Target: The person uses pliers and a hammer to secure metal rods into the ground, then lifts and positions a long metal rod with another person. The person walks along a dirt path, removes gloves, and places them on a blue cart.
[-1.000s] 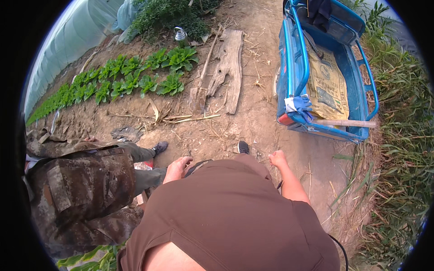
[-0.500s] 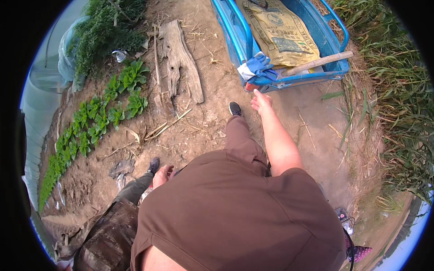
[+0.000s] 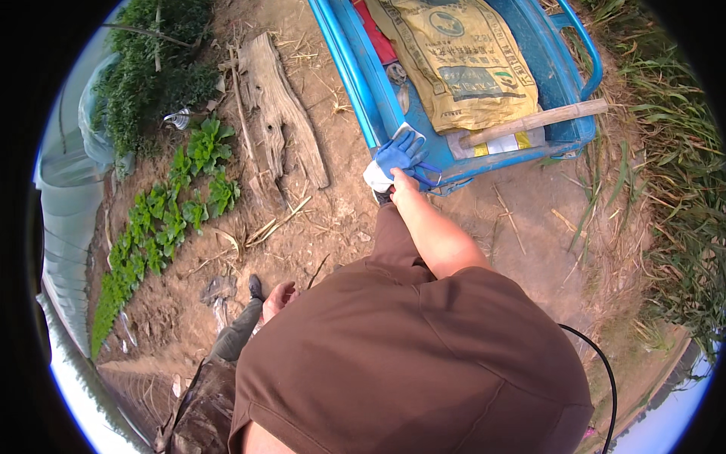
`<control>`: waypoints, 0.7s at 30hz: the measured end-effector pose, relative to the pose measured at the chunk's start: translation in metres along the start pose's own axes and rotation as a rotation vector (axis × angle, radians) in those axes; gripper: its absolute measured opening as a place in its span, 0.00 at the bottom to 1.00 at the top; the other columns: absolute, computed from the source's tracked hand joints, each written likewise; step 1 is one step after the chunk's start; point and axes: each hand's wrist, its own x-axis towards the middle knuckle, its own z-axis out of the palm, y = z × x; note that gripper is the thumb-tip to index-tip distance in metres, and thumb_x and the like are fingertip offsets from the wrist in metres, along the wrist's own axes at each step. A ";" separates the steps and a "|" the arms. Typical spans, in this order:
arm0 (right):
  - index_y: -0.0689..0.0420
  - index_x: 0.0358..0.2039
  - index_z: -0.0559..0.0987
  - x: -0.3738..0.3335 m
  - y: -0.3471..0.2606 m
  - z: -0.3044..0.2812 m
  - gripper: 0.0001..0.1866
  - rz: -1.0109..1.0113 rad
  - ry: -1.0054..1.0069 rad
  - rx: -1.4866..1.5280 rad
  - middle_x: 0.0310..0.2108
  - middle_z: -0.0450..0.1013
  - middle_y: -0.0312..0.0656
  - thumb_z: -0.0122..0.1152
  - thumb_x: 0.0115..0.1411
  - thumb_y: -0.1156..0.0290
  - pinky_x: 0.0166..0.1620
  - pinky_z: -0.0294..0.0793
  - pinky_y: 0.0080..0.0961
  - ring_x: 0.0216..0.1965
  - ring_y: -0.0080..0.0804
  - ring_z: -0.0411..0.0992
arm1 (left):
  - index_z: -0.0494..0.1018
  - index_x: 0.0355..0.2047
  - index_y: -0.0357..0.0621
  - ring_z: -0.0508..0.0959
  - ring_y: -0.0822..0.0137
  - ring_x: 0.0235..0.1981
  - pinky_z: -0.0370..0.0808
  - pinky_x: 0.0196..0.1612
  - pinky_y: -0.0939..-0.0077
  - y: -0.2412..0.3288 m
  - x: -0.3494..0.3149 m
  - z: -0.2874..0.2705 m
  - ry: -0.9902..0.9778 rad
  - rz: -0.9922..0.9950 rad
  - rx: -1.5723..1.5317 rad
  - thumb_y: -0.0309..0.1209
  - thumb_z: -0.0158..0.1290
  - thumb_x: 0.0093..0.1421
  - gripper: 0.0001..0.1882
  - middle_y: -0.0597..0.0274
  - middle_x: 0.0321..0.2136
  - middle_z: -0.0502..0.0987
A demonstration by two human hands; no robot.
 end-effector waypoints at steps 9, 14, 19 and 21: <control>0.65 0.55 0.75 -0.020 -0.031 -0.012 0.26 0.072 -0.152 0.161 0.53 0.78 0.53 0.71 0.59 0.67 0.47 0.83 0.54 0.47 0.49 0.81 | 0.79 0.50 0.40 0.86 0.59 0.37 0.82 0.41 0.66 0.062 0.048 -0.006 -0.120 -0.028 0.146 0.30 0.62 0.64 0.15 0.51 0.37 0.84; 0.61 0.61 0.71 0.013 -0.037 -0.011 0.30 0.277 -0.370 0.280 0.56 0.76 0.53 0.71 0.64 0.64 0.48 0.83 0.61 0.53 0.52 0.80 | 0.79 0.52 0.38 0.85 0.66 0.39 0.81 0.42 0.70 0.067 0.087 -0.009 -0.197 0.010 0.134 0.33 0.62 0.64 0.18 0.53 0.38 0.84; 0.67 0.46 0.83 -0.002 -0.029 -0.006 0.25 -0.152 -0.029 0.031 0.47 0.81 0.54 0.76 0.50 0.66 0.48 0.80 0.36 0.45 0.43 0.82 | 0.78 0.49 0.41 0.86 0.55 0.36 0.81 0.40 0.61 0.072 0.103 -0.021 -0.136 0.102 0.209 0.31 0.62 0.64 0.15 0.50 0.37 0.84; 0.68 0.42 0.83 -0.047 -0.049 -0.012 0.22 -0.313 -0.027 -0.099 0.42 0.82 0.51 0.73 0.50 0.66 0.45 0.79 0.36 0.41 0.40 0.81 | 0.78 0.49 0.40 0.86 0.55 0.36 0.81 0.40 0.61 0.085 0.099 -0.033 -0.097 0.145 0.256 0.31 0.62 0.64 0.14 0.50 0.37 0.84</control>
